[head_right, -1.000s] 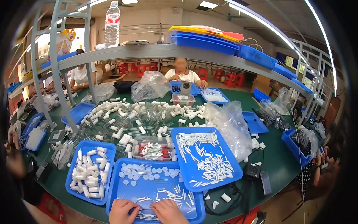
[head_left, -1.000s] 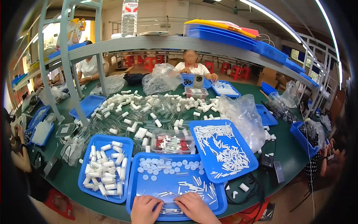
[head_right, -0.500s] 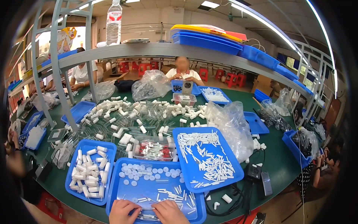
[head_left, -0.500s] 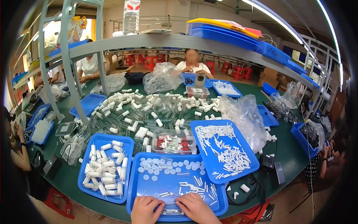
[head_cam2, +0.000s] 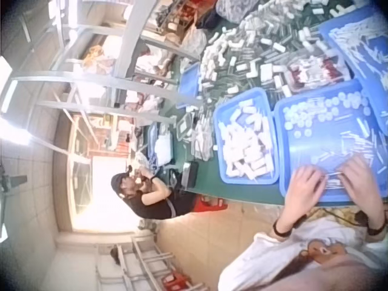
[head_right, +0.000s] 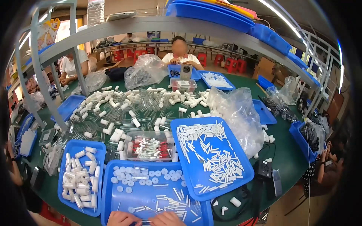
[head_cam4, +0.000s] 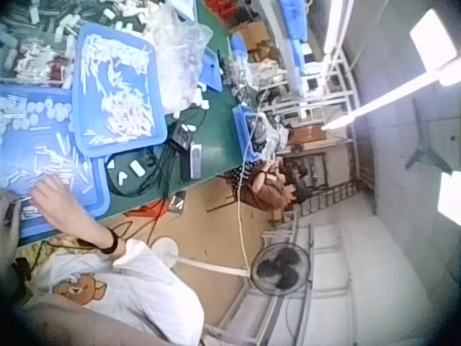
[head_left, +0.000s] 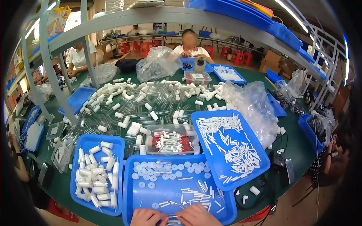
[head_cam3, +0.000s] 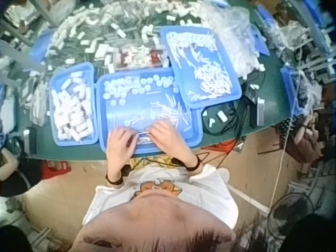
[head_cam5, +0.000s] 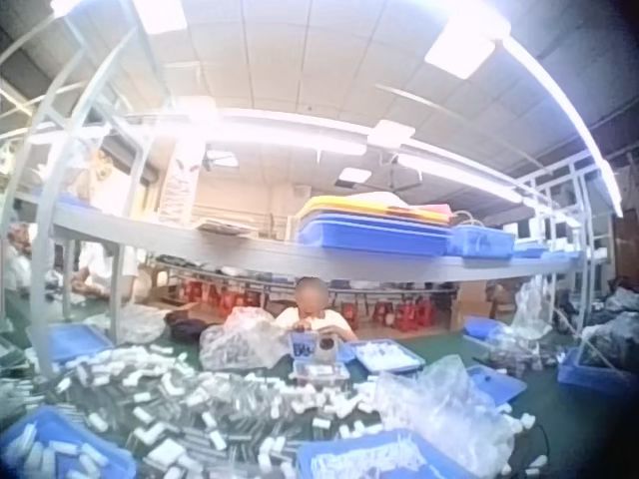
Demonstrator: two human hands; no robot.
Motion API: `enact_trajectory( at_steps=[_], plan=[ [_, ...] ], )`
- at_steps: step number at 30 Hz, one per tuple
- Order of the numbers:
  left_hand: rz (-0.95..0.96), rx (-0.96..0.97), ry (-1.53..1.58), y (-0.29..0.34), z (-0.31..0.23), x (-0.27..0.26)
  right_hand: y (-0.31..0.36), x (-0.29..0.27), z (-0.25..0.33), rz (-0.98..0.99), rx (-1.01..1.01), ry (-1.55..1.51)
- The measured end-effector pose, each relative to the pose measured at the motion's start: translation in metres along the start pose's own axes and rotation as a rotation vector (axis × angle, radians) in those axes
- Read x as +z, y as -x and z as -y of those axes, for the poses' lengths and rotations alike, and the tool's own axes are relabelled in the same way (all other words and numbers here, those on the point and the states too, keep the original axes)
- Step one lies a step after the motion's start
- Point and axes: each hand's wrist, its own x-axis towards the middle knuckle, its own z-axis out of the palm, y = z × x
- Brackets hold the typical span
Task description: Manually assemble small white and clear plastic components, inserting tubes and caps.
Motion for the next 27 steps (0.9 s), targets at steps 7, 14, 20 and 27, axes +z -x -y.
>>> enact_trajectory(
  at_steps=[7, 14, 20, 27],
  plan=[
    [0.063, -0.009, 0.032, -0.009, -0.001, -0.005, -0.007, -0.007, 0.001, 0.099, -0.020, -0.008],
    [0.138, 0.036, 0.025, -0.012, 0.009, -0.002, -0.010, -0.011, -0.008, 0.264, -0.003, -0.154],
    [0.135, 0.029, 0.027, -0.018, 0.010, -0.005, -0.016, -0.012, -0.011, 0.270, 0.044, -0.223],
    [0.117, 0.017, 0.023, -0.017, 0.011, -0.003, -0.017, -0.012, -0.009, 0.256, 0.066, -0.235]
  ],
)
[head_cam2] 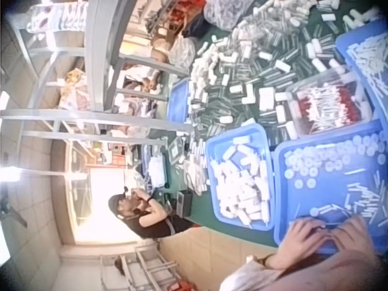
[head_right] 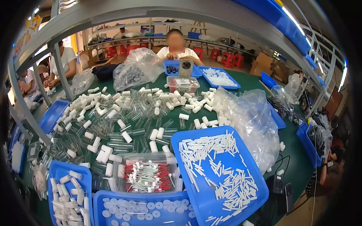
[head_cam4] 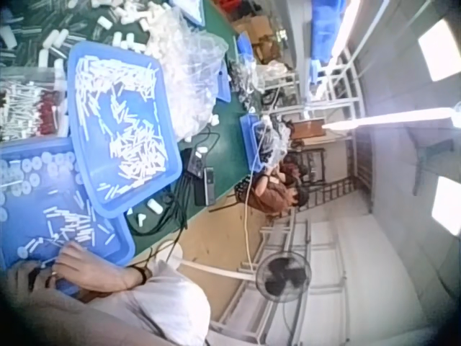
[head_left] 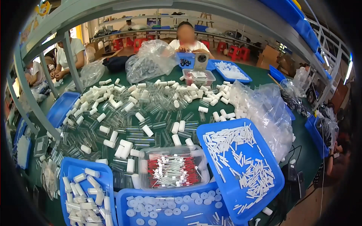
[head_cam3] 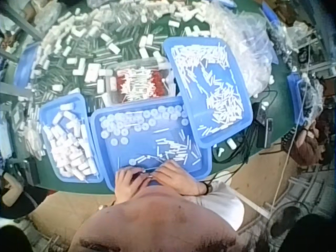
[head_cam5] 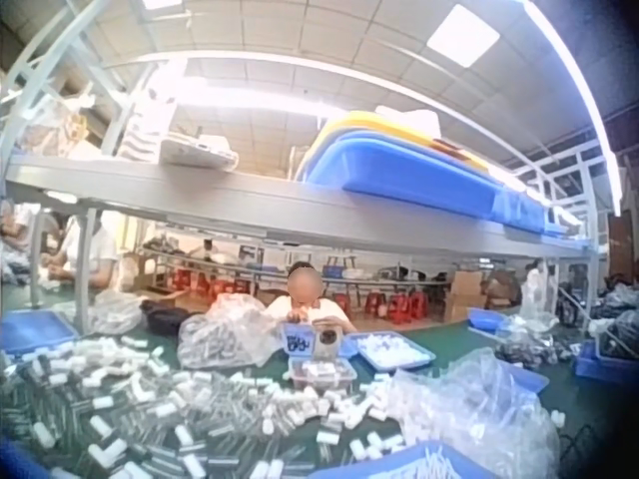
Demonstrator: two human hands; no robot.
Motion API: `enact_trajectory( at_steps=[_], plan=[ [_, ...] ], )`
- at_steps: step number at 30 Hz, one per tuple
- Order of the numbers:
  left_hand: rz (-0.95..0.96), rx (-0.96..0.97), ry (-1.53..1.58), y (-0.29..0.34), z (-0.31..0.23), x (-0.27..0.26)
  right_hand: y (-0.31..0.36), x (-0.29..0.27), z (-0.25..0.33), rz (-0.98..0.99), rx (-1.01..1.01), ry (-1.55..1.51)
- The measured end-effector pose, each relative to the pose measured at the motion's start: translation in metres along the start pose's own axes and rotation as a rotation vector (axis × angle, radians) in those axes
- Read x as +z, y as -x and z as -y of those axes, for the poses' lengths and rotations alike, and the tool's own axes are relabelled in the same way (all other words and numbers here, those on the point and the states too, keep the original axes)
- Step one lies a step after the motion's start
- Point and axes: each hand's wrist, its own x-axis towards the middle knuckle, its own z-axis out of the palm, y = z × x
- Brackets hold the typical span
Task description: Manually assemble small white and clear plastic components, inserting tubes and caps.
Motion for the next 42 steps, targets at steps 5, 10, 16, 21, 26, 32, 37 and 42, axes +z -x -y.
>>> enact_trajectory(
  at_steps=[5, 10, 16, 21, 26, 32, 37, 42],
  plan=[
    [-0.008, -0.006, 0.008, 0.0008, 0.0010, 0.0005, -0.0022, -0.0009, -0.0007, -0.010, -0.037, 0.020],
    [-0.019, -0.004, -0.005, 0.0021, 0.0018, 0.0013, -0.0004, 0.0048, -0.0016, -0.038, -0.033, 0.049],
    [-0.044, 0.027, -0.025, 0.0048, 0.0054, 0.0041, -0.0021, 0.0038, -0.0006, -0.044, -0.037, 0.053],
    [-0.054, 0.033, -0.024, 0.0058, 0.0079, 0.0052, -0.0038, 0.0035, -0.0003, -0.036, -0.036, 0.061],
    [-0.059, 0.038, -0.029, 0.0059, 0.0095, 0.0055, -0.0039, 0.0056, 0.0003, -0.057, -0.022, 0.053],
    [-0.046, 0.031, -0.029, 0.0034, 0.0086, 0.0032, -0.0058, 0.0030, 0.0006, -0.051, -0.028, 0.050],
    [-0.040, 0.024, -0.037, 0.0036, 0.0074, 0.0026, -0.0067, 0.0004, 0.0020, -0.043, -0.038, 0.047],
    [-0.009, 0.015, -0.006, 0.0020, 0.0056, -0.0006, -0.0047, 0.0039, 0.0027, -0.066, -0.031, 0.061]
  ],
)
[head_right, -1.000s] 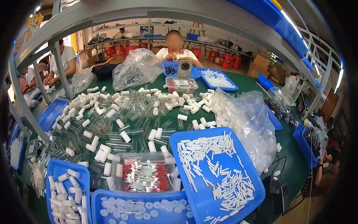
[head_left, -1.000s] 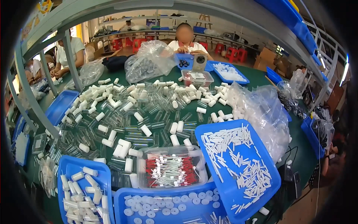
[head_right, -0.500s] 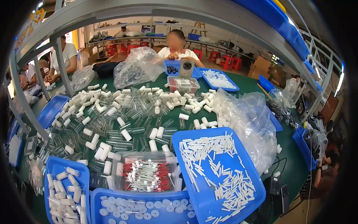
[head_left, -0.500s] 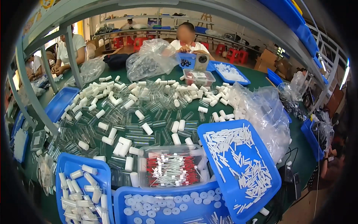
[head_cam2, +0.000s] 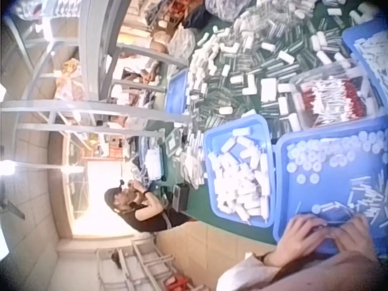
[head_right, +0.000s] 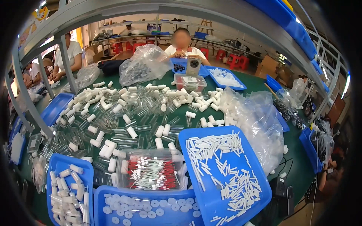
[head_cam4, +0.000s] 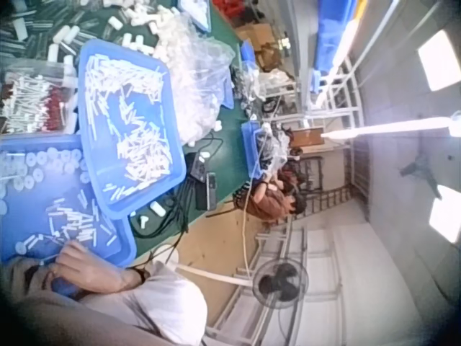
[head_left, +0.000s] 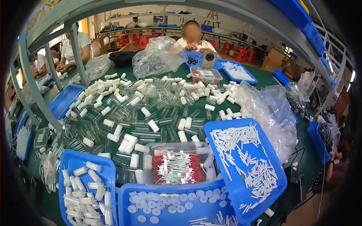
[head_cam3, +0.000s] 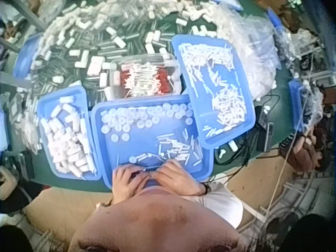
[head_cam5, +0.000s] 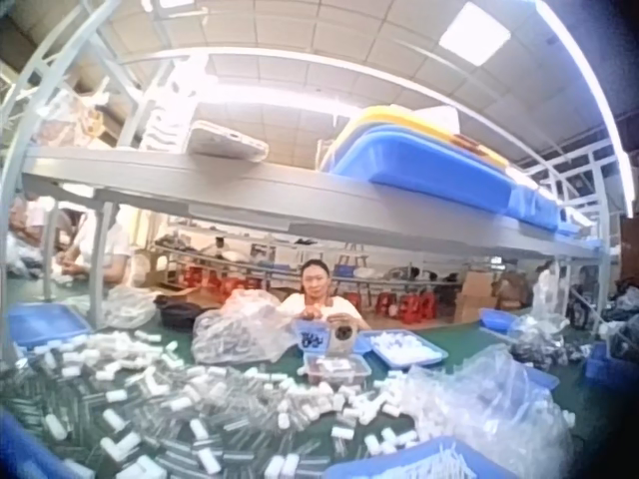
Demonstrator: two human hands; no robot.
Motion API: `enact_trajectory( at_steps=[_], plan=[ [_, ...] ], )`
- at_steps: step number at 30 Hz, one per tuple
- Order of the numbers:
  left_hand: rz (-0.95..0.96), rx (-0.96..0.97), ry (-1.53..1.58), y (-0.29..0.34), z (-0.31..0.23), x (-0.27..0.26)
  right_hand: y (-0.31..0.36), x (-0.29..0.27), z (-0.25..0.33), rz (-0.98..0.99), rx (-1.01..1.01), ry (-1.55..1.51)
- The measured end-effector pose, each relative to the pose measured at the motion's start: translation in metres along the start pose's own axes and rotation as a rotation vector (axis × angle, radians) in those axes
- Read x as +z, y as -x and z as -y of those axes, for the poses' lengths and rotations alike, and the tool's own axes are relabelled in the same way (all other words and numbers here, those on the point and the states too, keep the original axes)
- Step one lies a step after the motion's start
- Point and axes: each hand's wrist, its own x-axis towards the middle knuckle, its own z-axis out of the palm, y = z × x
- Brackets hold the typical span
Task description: Manually assemble small white and clear plastic components, inserting tubes and caps.
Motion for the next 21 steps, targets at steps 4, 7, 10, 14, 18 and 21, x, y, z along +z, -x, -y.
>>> enact_trajectory(
  at_steps=[4, 7, 10, 14, 18, 21],
  plan=[
    [0.016, -0.026, 0.012, -0.003, -0.003, -0.003, 0.001, 0.002, 0.001, -0.016, -0.007, 0.036],
    [0.006, -0.031, 0.025, -0.003, -0.006, -0.004, 0.002, 0.003, 0.002, -0.043, -0.036, 0.071],
    [-0.012, -0.020, 0.032, 0.002, -0.006, -0.004, 0.002, 0.002, 0.006, -0.063, -0.065, 0.101],
    [-0.030, -0.011, 0.005, 0.005, -0.012, -0.002, 0.007, 0.005, 0.006, -0.114, -0.082, 0.140],
    [-0.085, 0.047, 0.016, 0.011, -0.010, 0.003, 0.013, 0.012, 0.007, -0.189, -0.071, 0.139],
    [-0.127, 0.092, 0.017, 0.013, -0.008, 0.008, 0.014, 0.015, 0.009, -0.260, -0.051, 0.138]
  ],
)
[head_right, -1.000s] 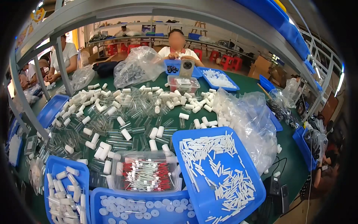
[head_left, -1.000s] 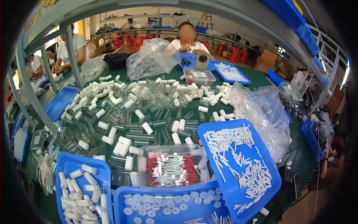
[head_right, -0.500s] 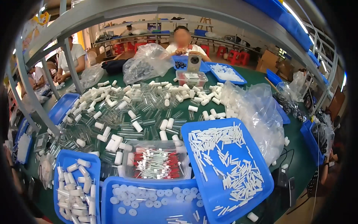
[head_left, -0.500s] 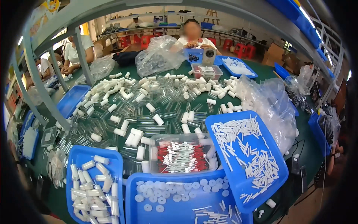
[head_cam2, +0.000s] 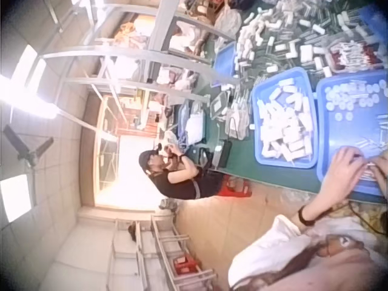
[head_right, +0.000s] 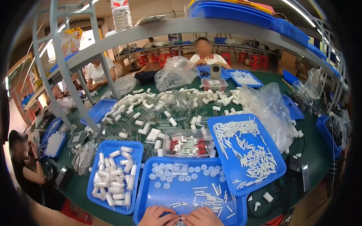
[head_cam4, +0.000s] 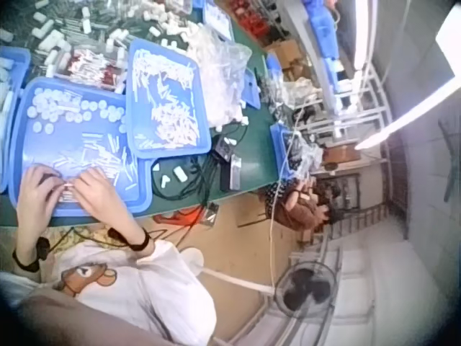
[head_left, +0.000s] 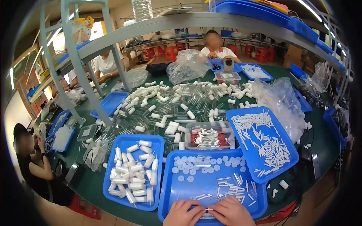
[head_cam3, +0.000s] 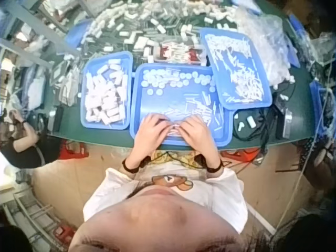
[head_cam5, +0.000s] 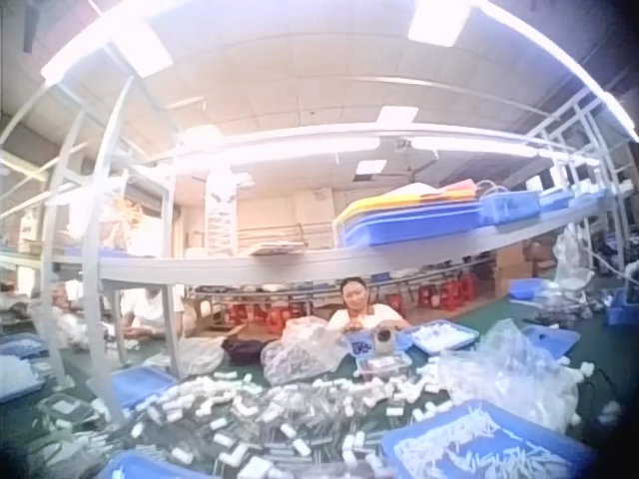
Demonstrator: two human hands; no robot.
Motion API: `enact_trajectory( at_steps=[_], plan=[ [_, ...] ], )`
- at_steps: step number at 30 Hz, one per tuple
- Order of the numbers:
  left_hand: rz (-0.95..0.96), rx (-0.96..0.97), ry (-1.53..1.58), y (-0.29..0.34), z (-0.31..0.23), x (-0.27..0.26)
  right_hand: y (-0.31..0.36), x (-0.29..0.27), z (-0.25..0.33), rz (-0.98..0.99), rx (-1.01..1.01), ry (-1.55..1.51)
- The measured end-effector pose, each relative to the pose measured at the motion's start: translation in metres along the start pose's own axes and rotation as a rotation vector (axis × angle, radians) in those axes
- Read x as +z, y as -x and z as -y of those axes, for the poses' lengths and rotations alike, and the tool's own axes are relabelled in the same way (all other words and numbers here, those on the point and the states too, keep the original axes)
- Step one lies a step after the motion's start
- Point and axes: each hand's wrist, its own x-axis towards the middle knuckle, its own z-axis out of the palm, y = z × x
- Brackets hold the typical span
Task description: Manually assemble small white and clear plastic components, inserting tubes and caps.
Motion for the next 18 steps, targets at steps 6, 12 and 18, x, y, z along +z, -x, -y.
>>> enact_trajectory(
  at_steps=[6, 12, 18],
  plan=[
    [-0.043, -0.012, -0.027, 0.009, 0.006, -0.001, -0.002, 0.009, 0.002, 0.116, 0.105, 0.039],
    [-0.021, -0.018, -0.046, 0.015, 0.016, 0.010, -0.001, 0.009, 0.005, 0.112, 0.104, 0.064],
    [-0.040, -0.040, -0.065, 0.015, 0.012, 0.010, 0.011, -0.003, 0.007, -0.501, 0.319, 0.301]
  ],
)
